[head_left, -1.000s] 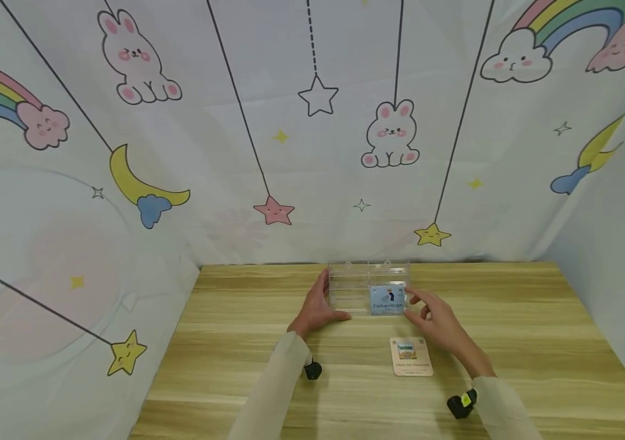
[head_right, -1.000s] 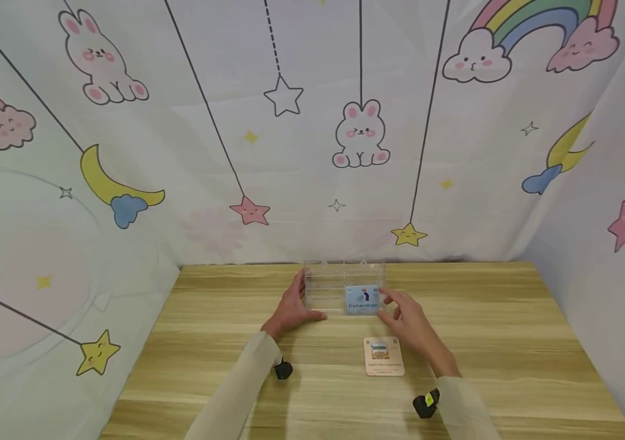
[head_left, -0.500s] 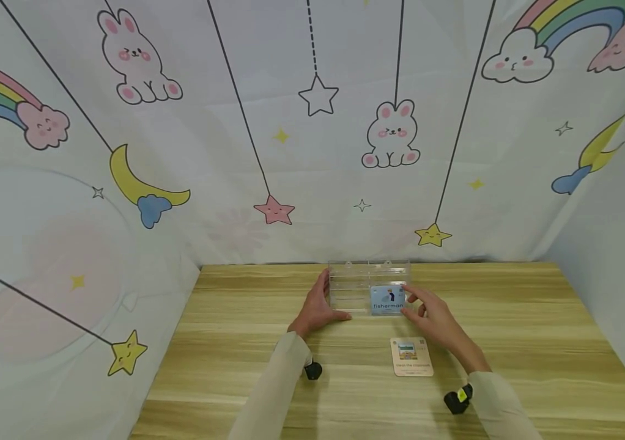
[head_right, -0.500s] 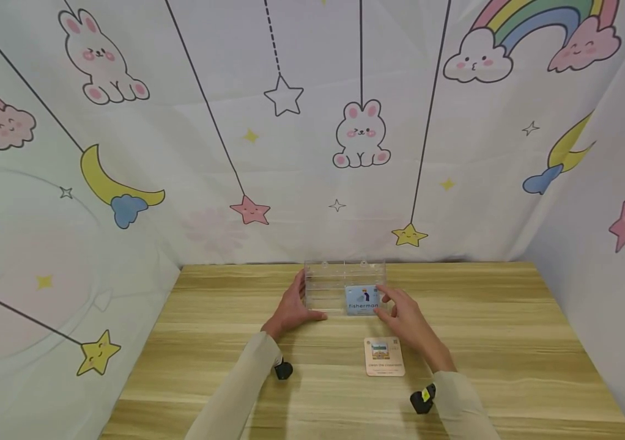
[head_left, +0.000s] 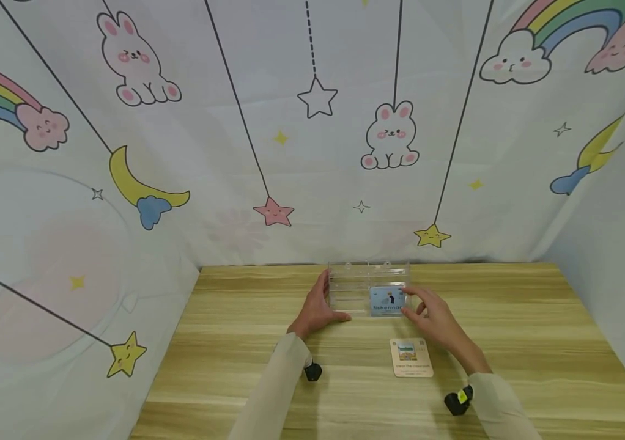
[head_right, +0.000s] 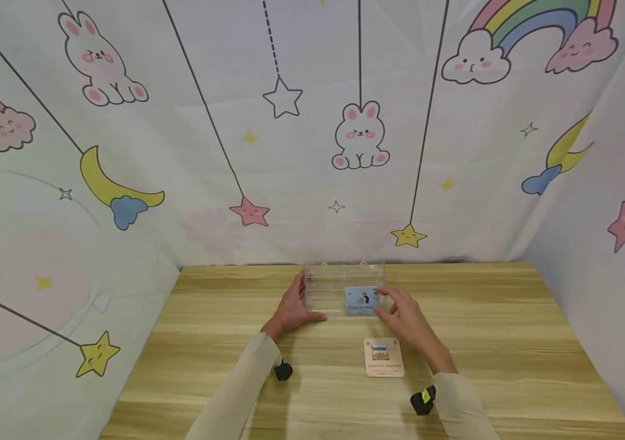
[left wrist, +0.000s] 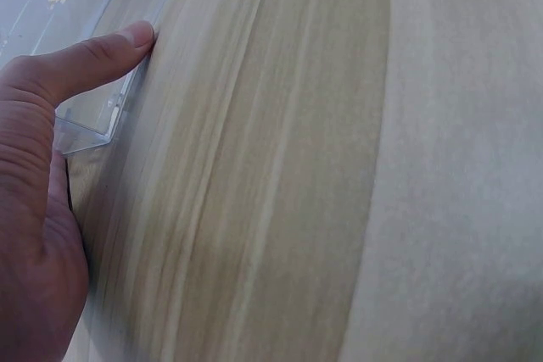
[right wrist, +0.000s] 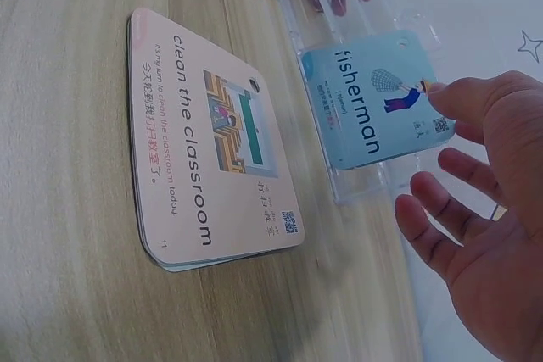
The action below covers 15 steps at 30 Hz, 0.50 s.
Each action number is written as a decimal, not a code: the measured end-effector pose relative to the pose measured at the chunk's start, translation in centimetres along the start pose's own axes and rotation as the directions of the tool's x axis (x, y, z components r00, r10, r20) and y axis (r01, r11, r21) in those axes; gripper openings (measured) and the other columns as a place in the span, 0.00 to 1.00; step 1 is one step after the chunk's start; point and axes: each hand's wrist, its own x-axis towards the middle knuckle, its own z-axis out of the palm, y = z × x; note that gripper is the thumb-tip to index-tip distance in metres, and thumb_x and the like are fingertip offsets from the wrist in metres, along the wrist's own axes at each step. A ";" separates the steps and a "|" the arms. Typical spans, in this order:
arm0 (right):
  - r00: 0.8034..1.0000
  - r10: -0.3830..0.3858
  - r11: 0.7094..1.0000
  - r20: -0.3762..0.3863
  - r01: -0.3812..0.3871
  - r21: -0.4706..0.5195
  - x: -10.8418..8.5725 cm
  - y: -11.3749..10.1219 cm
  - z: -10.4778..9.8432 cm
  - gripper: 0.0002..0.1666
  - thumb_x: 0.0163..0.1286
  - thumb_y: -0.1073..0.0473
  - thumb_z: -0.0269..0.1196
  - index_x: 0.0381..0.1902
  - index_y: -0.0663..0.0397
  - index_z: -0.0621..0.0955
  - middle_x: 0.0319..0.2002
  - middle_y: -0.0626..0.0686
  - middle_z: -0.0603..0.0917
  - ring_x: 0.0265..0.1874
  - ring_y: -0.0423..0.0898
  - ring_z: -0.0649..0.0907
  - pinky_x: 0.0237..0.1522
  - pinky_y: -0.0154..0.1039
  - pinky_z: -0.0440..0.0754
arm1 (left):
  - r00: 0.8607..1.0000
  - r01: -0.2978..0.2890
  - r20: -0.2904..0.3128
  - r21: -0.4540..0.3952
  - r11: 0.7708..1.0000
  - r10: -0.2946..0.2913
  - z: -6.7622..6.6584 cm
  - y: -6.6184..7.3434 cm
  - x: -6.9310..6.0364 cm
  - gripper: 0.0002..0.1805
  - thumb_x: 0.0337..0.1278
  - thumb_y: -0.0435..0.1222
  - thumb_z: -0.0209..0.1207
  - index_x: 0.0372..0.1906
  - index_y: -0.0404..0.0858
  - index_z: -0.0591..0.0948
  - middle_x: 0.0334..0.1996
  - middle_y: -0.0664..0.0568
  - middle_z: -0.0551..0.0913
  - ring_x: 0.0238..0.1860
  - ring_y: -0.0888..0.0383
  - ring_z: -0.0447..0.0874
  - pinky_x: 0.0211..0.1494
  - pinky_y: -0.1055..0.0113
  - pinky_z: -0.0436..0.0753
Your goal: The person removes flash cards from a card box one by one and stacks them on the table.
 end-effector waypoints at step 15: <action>1.000 -0.009 0.996 0.016 0.007 0.087 0.1 -0.1 0.6 0.14 0.75 0.63 0.66 0.55 0.57 0.81 0.53 0.56 0.83 0.43 0.51 0.84 0.38 0.40 0.87 | 1.000 -0.004 -0.004 -0.004 1.000 0.004 0.0 0.1 -0.1 0.73 0.40 0.39 0.85 0.85 0.42 0.45 0.82 0.46 0.54 0.80 0.53 0.56 0.79 0.64 0.63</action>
